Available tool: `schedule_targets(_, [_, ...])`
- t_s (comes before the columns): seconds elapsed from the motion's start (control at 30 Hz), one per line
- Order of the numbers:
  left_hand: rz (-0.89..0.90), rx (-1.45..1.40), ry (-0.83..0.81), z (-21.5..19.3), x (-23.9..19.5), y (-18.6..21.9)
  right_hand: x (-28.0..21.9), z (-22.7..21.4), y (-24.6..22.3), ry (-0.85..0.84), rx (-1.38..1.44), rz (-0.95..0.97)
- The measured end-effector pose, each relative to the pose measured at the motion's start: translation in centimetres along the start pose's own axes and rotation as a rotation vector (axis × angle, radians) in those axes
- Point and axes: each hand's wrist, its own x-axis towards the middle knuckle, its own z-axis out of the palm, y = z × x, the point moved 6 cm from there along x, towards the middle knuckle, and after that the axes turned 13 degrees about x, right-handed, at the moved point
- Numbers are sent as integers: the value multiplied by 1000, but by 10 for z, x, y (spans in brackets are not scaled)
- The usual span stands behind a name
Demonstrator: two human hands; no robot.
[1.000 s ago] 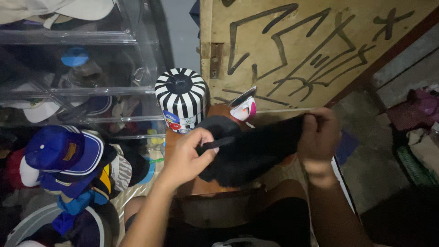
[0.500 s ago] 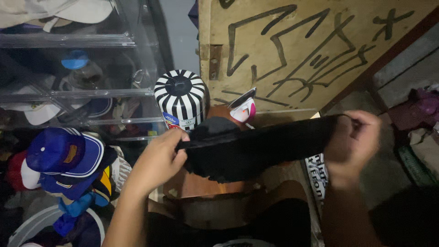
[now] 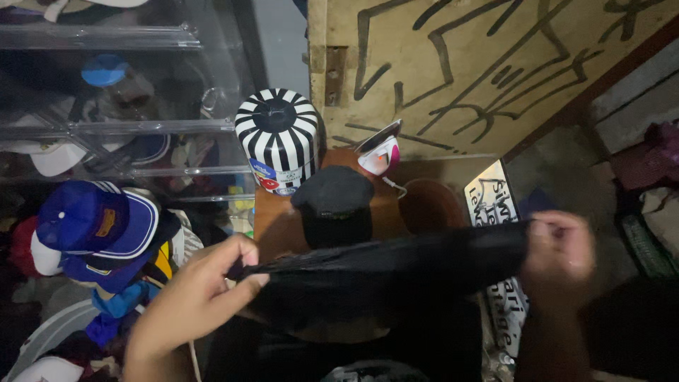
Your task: The person irons a black cap using a small iron, pressing the crown and brim over a wooden stand and a round container.
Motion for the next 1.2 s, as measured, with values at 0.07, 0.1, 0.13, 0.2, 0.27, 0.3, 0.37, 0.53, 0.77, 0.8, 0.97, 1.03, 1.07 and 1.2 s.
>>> schedule_targets(0.07, [5, -20, 40, 23, 8, -18, -7, 24, 18, -153, -19, -17])
schedule_targets(0.1, [9, -19, 40, 31, 14, -25, -9, 32, 26, -149, -20, -17])
schedule_targets(0.13, [-25, 6, -5, 43, 18, -34, -14, 45, 41, -261, -53, 98])
schedule_targets(0.2, [-62, 29, -51, 63, 26, -50, -24, 67, 62, -375, -86, 214])
schedule_targets(0.27, [-86, -3, -205, 87, 33, -64, -37, 96, 83, -554, 47, 451])
schedule_targets(0.3, [-90, -4, -204, 100, 37, -74, -42, 103, 93, -558, 48, 451])
schedule_targets(0.37, [-231, -140, -78, 118, 44, -103, -44, 116, 79, -485, 79, -146])
schedule_targets(0.53, [-289, -116, -8, 157, 90, -159, -36, 156, 76, -444, -292, -425])
schedule_targets(0.77, [-582, 254, -84, 208, 156, -223, -33, 203, 86, -389, -364, -512])
schedule_targets(0.8, [-581, 254, -85, 197, 152, -200, -48, 222, 110, -389, -366, -512])
schedule_targets(0.97, [-727, 410, -100, 194, 146, -177, -73, 245, 138, -387, -214, 84])
schedule_targets(1.03, [-710, 371, -33, 199, 144, -183, -77, 248, 139, -488, -428, 45])
schedule_targets(1.07, [-685, 335, 41, 200, 145, -185, -78, 250, 141, -576, -641, 1])
schedule_targets(1.2, [-540, 382, 436, 189, 123, -139, -127, 266, 128, -678, -354, 349])
